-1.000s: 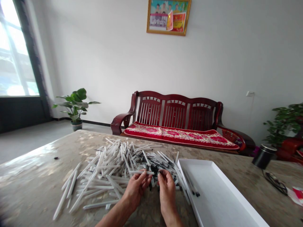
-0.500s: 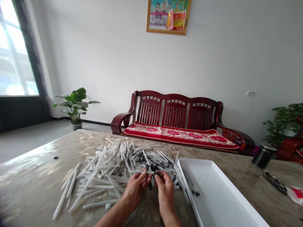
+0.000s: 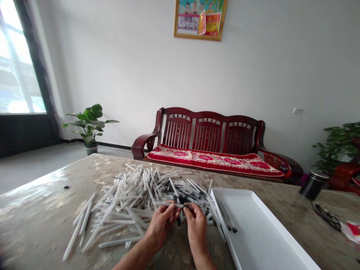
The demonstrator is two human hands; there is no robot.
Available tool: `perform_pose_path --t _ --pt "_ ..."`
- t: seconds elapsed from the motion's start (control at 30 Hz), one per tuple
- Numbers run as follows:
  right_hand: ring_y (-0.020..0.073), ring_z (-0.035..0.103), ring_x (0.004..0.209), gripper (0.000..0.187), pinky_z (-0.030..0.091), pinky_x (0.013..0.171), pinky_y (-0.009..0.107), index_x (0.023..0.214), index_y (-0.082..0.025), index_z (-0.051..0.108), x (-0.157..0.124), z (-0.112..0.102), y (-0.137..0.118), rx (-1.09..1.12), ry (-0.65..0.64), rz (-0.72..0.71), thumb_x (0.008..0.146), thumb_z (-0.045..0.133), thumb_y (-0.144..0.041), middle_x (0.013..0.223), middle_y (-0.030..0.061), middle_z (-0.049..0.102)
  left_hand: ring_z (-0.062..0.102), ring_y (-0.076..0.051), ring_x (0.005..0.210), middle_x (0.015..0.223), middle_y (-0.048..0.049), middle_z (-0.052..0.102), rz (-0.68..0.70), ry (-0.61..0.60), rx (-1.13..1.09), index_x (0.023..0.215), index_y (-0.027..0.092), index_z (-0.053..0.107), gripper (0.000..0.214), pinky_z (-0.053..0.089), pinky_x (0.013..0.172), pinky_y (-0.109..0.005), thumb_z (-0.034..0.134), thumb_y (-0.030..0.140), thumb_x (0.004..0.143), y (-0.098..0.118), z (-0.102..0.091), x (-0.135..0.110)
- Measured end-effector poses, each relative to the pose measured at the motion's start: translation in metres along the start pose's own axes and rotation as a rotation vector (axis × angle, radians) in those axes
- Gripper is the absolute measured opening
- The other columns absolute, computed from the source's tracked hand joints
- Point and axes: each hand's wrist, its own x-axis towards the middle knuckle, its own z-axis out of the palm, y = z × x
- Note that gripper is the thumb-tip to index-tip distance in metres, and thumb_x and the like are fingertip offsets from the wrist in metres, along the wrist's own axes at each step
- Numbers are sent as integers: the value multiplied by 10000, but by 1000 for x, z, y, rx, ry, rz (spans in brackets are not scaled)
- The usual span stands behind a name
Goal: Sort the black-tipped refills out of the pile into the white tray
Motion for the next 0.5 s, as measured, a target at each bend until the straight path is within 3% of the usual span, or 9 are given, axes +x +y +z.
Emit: perform_pose_path --t 0.13,0.3,0.5 --pt "258 694 819 320 539 756 342 843 -215 738 -1 -4 -1 -150 -44 -115 787 659 -520 860 79 767 715 -157 642 679 -11 726 26 -22 20 760 148 676 433 579 635 -228 970 292 478 0 -1 0" --pt "220 634 751 381 475 699 307 749 -249 646 -2 -6 -6 -389 -73 -277 917 483 -549 752 40 689 700 -150 633 669 -6 726 48 -28 57 756 147 686 504 570 627 -232 979 365 409 -1 -1 0" --pt "194 583 604 494 424 582 290 699 -241 600 -1 -5 -1 -373 -112 -155 930 401 -630 626 13 630 702 -158 639 689 -21 733 47 -47 101 759 140 692 483 569 624 -242 971 371 441 -2 -1 -1"
